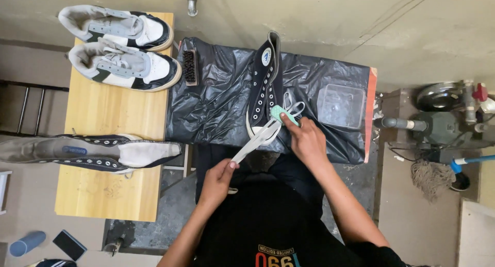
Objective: Cleaning shoelaces by scrubbing them with a small brush on a workbench.
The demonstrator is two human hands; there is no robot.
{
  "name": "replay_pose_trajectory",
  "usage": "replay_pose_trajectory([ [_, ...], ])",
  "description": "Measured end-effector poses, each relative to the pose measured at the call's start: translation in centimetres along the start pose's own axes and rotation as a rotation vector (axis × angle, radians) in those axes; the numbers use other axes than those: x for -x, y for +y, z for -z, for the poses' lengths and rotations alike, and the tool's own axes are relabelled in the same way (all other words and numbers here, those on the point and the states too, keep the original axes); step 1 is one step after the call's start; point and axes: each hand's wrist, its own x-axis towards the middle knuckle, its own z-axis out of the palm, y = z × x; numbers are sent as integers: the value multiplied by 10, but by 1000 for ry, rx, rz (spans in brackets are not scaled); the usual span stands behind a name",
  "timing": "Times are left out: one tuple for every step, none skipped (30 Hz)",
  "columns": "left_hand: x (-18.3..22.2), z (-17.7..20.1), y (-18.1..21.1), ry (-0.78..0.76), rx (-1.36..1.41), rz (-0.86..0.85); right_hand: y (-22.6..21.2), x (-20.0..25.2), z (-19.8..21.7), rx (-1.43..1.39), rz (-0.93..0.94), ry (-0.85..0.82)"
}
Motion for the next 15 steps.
replay_pose_trajectory([
  [3, 3, -3, 11, 1, 16, 2, -3, -1, -15, -12, 13],
  [7, 5, -7, 21, 3, 35, 4, -4, -2, -29, -23, 23],
  [6, 4, -9, 18, 2, 37, -1, -6, 8, -29, -26, 22],
  [4, 3, -11, 37, 6, 45, -7, -11, 17, -167, -89, 30],
  [3, 3, -13, 55, 9, 52, -12, -16, 26, -306, -152, 38],
  [0, -3, -12, 60, 10, 55, -23, -12, 35, -309, -147, 36],
  [-2, -8, -11, 75, 25, 43, -34, -9, 44, -332, -146, 36],
  [-6, -12, -10, 87, 37, 29, -46, -6, 54, -356, -149, 39],
  [-7, -13, -10, 90, 34, 29, -60, 3, 52, -360, -148, 41],
  [-9, -16, -10, 83, 36, 20, -72, 12, 52, -268, -29, -20],
  [-12, -20, -10, 77, 39, 10, -83, 20, 51, -176, 89, -81],
  [-13, -18, -8, 78, 38, 7, -87, 20, 51, -175, 90, -78],
  [-14, -16, -5, 83, 26, -7, -91, 19, 51, -155, 123, -86],
  [-13, -15, -3, 88, 14, -17, -95, 21, 52, -138, 156, -99],
  [-9, -11, 3, 88, 13, -15, -85, 20, 45, -140, 155, -100],
])
